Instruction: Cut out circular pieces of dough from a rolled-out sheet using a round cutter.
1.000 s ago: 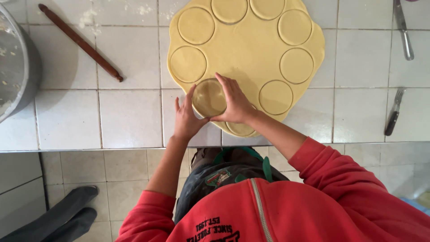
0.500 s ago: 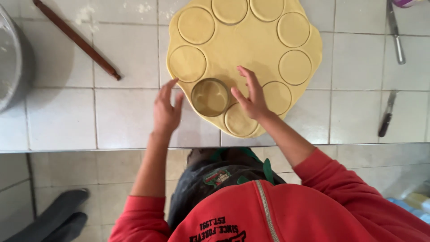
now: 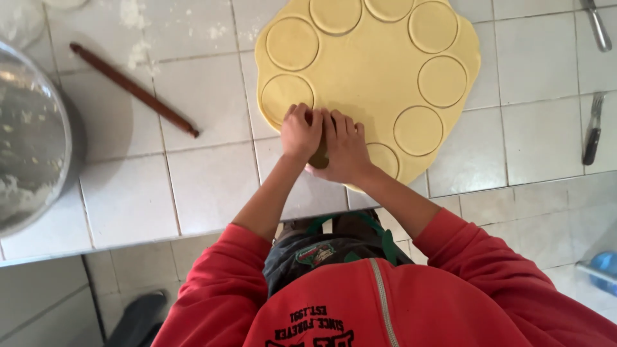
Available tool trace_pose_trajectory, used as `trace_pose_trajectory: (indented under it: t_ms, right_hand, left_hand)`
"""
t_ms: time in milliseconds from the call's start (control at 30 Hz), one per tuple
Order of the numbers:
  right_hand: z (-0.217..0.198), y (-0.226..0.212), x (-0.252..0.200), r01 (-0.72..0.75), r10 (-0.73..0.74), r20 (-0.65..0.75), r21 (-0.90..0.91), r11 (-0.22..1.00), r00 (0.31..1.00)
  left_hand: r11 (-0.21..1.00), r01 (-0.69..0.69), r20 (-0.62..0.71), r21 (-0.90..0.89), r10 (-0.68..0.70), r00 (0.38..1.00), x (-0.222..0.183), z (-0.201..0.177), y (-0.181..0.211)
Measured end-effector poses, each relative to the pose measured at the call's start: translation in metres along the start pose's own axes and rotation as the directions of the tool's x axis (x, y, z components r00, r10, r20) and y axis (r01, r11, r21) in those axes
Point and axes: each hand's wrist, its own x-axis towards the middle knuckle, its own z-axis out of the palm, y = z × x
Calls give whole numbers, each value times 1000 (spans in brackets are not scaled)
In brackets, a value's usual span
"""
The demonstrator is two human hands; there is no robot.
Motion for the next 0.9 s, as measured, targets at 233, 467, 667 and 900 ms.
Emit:
trace_pose_trajectory:
  t_ms: [233, 467, 667, 900]
  right_hand:
    - [-5, 10, 3, 89, -78, 88, -117, 989, 993]
    - [2, 1, 5, 19, -6, 108, -114, 993, 994]
    - [3, 7, 4, 16, -5, 112, -100, 995, 994]
    - [-4, 17, 4, 181, -173, 99, -78, 980, 980]
  left_hand:
    - [1000, -28, -94, 11, 29, 995, -3, 17, -10]
    - [996, -85, -15, 12, 85, 996, 12, 20, -25]
    - [991, -130, -26, -22, 130, 991, 4, 31, -37]
    - [998, -25, -102, -57, 19, 995, 3, 28, -26]
